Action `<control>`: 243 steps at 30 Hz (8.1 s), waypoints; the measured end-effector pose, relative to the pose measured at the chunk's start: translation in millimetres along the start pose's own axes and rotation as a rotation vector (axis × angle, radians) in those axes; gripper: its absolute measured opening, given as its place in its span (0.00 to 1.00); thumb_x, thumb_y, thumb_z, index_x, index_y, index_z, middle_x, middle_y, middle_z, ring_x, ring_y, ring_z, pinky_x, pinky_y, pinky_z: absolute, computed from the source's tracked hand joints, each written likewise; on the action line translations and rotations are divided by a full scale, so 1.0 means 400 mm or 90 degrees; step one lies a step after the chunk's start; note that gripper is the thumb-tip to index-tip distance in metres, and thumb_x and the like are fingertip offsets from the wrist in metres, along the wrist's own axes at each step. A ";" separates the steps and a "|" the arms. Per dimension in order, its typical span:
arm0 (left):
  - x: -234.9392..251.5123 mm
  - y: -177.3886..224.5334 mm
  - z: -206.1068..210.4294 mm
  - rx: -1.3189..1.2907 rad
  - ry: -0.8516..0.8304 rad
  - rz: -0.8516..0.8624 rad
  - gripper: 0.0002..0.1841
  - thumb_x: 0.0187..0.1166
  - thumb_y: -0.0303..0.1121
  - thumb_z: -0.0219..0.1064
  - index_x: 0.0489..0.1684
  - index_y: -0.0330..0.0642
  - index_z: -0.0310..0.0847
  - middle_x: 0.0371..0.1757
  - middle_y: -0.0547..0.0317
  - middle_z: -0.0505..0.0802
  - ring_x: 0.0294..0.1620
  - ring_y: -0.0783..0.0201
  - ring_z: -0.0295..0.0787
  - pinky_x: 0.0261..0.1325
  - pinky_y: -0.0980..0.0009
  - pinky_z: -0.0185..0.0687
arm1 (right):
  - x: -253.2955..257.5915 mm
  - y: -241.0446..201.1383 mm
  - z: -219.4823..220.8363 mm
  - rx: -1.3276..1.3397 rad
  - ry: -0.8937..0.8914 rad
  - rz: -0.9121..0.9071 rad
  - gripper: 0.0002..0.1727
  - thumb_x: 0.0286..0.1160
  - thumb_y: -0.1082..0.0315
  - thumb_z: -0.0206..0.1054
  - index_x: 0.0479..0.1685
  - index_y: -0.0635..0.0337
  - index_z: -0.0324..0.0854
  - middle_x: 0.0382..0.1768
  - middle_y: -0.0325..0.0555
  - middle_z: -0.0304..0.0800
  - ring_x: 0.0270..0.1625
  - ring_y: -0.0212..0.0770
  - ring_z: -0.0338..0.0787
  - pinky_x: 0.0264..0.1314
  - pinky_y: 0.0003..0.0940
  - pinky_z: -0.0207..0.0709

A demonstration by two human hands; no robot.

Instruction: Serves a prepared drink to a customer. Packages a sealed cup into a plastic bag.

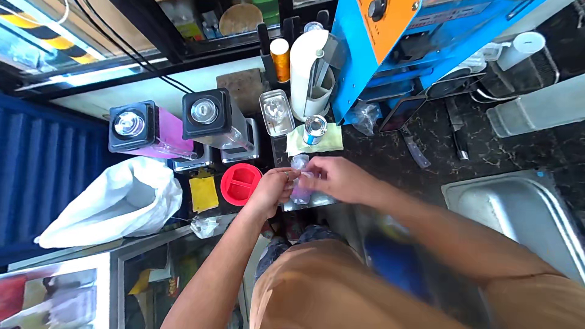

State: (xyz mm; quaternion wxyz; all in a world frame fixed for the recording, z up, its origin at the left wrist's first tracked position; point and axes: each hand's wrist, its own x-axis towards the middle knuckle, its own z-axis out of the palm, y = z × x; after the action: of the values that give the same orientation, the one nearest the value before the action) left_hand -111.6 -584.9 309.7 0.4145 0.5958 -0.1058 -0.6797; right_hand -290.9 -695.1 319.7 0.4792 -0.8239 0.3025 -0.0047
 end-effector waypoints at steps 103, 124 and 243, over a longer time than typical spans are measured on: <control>-0.167 -0.331 -0.274 0.227 0.278 0.418 0.15 0.77 0.23 0.57 0.52 0.42 0.90 0.49 0.59 0.91 0.42 0.68 0.87 0.43 0.67 0.88 | -0.180 -0.079 0.348 0.074 0.085 -0.140 0.14 0.83 0.60 0.69 0.64 0.50 0.83 0.51 0.35 0.91 0.49 0.25 0.90 0.51 0.23 0.88; -0.594 -1.462 -0.779 -0.185 0.689 -0.088 0.10 0.84 0.27 0.58 0.52 0.35 0.84 0.32 0.65 0.90 0.29 0.74 0.86 0.33 0.77 0.84 | 0.754 0.372 1.754 -0.207 -0.178 0.199 0.26 0.91 0.55 0.58 0.76 0.65 0.78 0.74 0.63 0.82 0.81 0.60 0.78 0.86 0.58 0.65; -0.059 -0.324 -0.295 0.927 0.158 0.133 0.51 0.51 0.15 0.77 0.85 0.32 0.55 0.77 0.28 0.73 0.65 0.36 0.86 0.61 0.46 0.88 | -0.102 0.260 0.441 0.208 0.458 0.086 0.73 0.37 0.48 0.95 0.95 0.45 0.51 0.91 0.48 0.58 0.89 0.45 0.65 0.87 0.48 0.70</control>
State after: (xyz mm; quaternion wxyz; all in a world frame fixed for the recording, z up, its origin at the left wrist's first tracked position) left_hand -63.8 -445.1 212.5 -0.0133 0.7788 -0.5378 -0.3227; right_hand -323.0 -573.0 153.6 0.4667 -0.6611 0.4995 -0.3093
